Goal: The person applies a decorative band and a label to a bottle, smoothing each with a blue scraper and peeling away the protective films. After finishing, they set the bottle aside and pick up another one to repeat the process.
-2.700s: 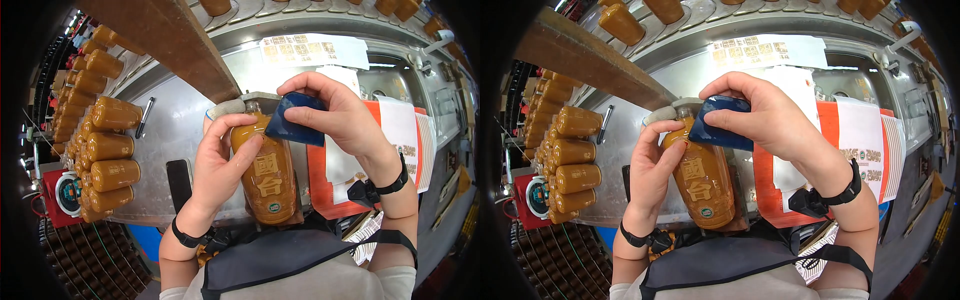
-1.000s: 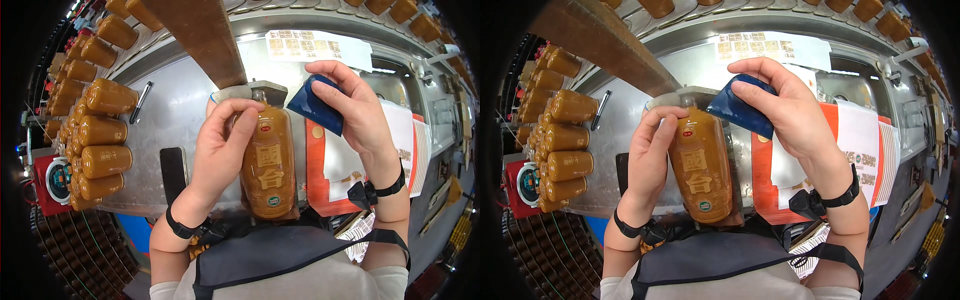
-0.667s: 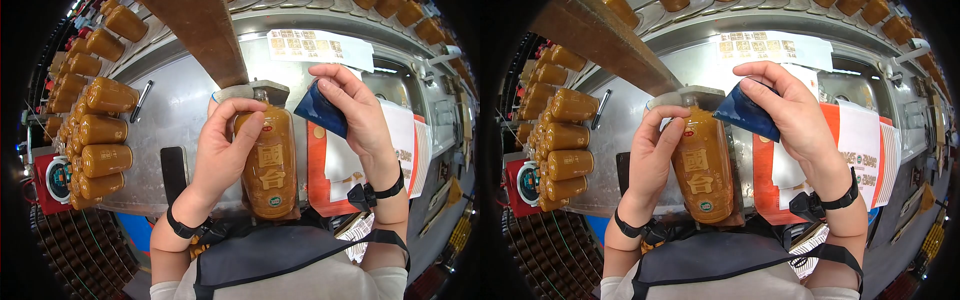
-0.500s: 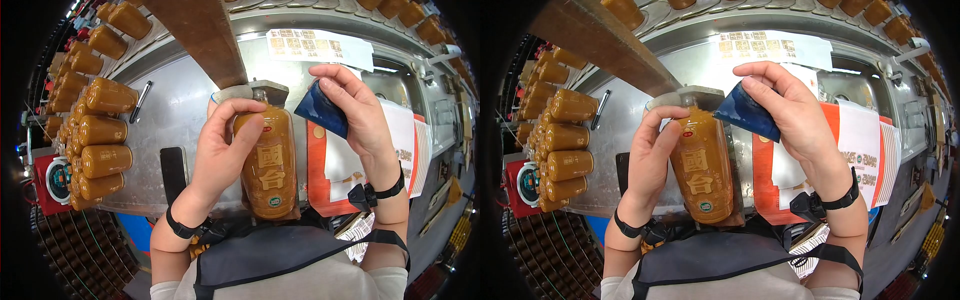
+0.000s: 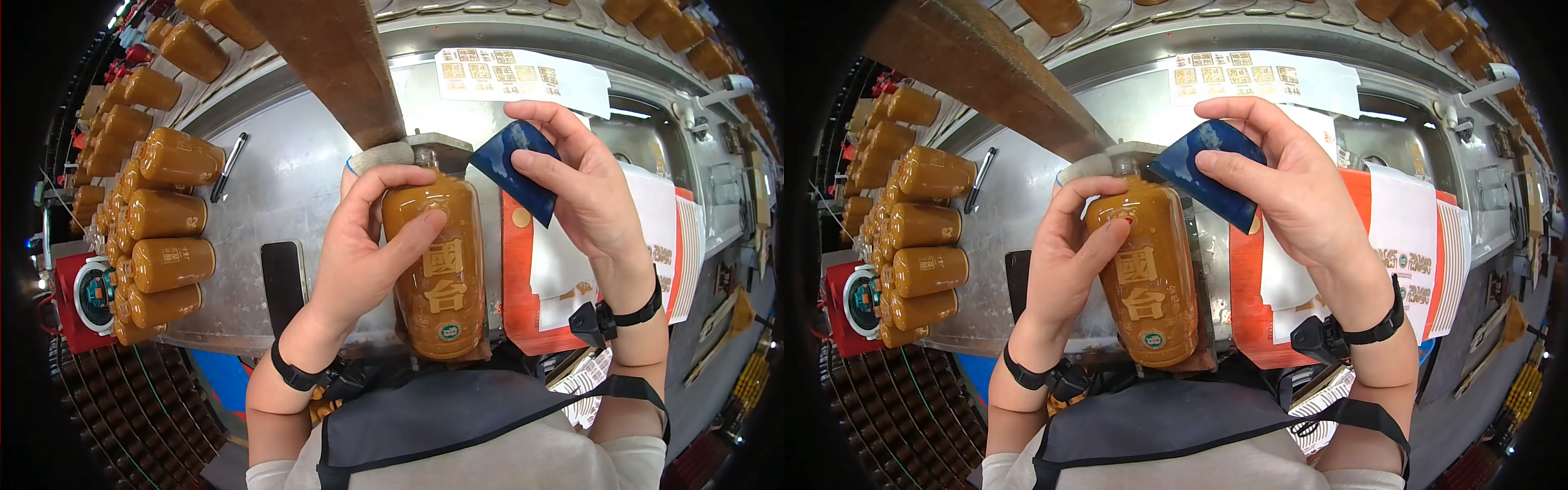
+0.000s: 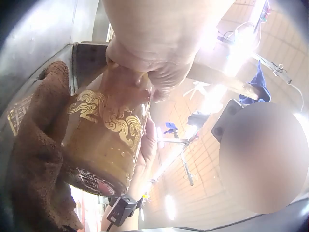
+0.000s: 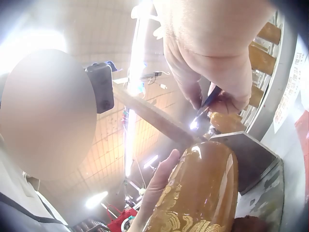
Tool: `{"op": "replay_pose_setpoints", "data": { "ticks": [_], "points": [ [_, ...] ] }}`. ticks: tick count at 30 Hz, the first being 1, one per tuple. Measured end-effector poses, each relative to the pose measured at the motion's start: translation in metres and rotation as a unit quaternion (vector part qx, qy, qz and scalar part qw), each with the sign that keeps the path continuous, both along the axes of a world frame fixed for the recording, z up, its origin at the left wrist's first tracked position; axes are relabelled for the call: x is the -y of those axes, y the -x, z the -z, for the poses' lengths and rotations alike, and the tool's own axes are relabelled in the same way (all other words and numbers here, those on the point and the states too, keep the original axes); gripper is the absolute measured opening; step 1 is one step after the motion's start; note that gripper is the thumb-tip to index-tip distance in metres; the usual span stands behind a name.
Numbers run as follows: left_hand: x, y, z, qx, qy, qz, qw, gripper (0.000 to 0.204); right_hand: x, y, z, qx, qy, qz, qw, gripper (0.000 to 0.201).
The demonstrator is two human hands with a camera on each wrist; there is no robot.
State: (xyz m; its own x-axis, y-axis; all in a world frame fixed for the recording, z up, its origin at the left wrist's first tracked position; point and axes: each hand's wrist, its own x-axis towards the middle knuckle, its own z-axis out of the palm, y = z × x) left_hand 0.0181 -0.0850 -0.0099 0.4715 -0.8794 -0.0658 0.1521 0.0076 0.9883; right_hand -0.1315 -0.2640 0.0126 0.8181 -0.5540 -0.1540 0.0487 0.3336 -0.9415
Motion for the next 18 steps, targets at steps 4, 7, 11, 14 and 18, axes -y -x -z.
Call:
{"op": "replay_pose_setpoints", "data": {
  "ticks": [4, 7, 11, 14, 18],
  "points": [
    [0.0017, -0.0006, 0.0002, 0.000, 0.003, -0.001, 1.000, 0.033, -0.0012, -0.0007, 0.0004, -0.007, 0.002, 0.001, 1.000, 0.040],
    [0.0015, -0.0005, 0.0013, 0.000, 0.005, -0.001, 1.000, 0.031, -0.0017, -0.0002, 0.0000, -0.012, 0.007, 0.001, 1.000, 0.040],
    [0.0030, 0.0017, 0.0005, -0.012, 0.010, -0.012, 1.000, 0.028, -0.0026, 0.0009, -0.0017, -0.025, 0.015, 0.003, 1.000, 0.040],
    [0.0027, 0.0018, -0.0033, -0.027, 0.014, -0.015, 0.999, 0.027, -0.0034, 0.0017, 0.0000, -0.021, 0.012, 0.004, 1.000, 0.040],
    [0.0002, 0.0018, -0.0043, -0.073, 0.011, -0.001, 0.997, 0.027, -0.0029, 0.0030, 0.0016, -0.021, 0.008, 0.001, 1.000, 0.039]
  ]
}}
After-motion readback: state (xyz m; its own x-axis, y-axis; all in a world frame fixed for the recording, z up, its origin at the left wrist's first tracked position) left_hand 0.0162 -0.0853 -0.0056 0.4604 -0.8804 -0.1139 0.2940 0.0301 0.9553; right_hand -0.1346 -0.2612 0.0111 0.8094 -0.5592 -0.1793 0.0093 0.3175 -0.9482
